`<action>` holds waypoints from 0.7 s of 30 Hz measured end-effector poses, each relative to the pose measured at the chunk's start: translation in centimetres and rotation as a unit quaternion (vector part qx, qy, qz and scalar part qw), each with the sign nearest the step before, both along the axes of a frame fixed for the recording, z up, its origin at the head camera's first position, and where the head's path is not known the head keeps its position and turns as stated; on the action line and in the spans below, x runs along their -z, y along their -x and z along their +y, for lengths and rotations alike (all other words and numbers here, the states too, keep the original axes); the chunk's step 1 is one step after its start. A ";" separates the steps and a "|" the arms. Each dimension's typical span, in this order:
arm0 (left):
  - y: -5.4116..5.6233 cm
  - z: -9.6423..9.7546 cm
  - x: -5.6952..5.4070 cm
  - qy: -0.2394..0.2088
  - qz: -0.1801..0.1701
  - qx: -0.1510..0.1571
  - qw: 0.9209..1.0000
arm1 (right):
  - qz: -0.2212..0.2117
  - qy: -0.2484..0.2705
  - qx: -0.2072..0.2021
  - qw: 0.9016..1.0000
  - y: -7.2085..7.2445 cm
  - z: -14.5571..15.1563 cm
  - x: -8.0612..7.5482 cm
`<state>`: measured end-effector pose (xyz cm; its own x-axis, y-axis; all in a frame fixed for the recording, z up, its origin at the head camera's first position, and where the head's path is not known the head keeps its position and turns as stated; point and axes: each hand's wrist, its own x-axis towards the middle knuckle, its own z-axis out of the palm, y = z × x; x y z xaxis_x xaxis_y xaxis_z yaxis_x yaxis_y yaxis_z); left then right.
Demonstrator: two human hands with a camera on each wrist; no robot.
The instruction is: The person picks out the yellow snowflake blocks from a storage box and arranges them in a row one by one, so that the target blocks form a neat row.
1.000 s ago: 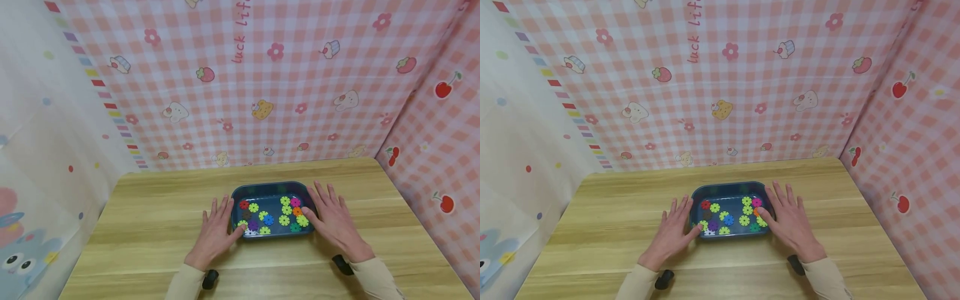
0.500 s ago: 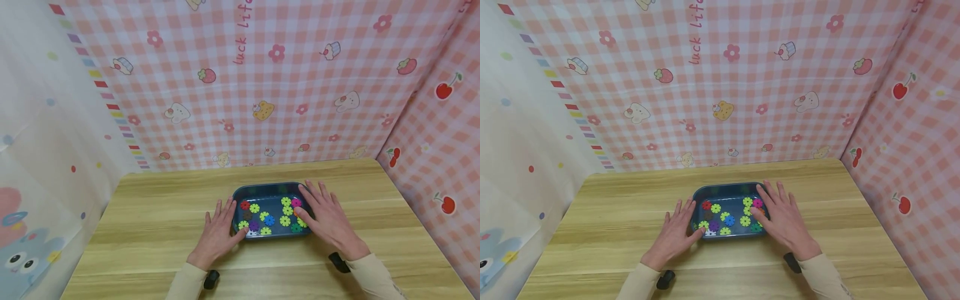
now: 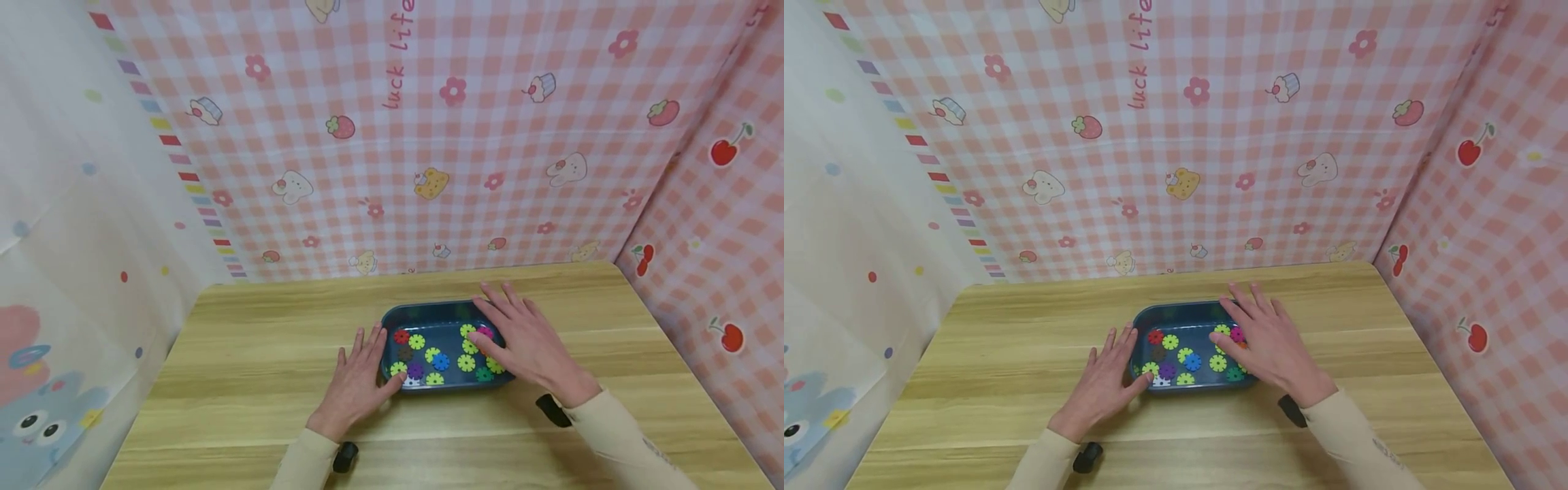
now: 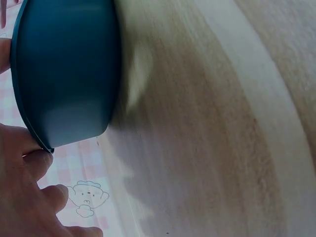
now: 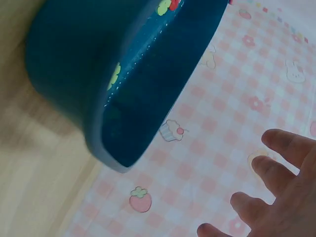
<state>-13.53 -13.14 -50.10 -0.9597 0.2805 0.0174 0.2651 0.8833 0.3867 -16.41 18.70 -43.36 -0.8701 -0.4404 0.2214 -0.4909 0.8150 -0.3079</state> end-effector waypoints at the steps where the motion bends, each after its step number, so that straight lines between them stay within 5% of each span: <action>1: 0.0 0.0 0.0 0.000 0.000 0.000 1.000 | 0.002 -0.005 -0.006 1.000 0.2 -0.2 -0.1; 21: 0.1 -0.2 0.1 0.001 -0.003 0.010 1.000 | -0.022 -0.027 -0.175 0.984 3.8 -3.0 -1.3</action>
<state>-13.62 -13.34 -50.18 -0.9541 0.2994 0.0115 0.2803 0.8784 0.3871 -20.23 15.70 -42.07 -0.6714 -0.7245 0.1559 -0.7316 0.6144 -0.2956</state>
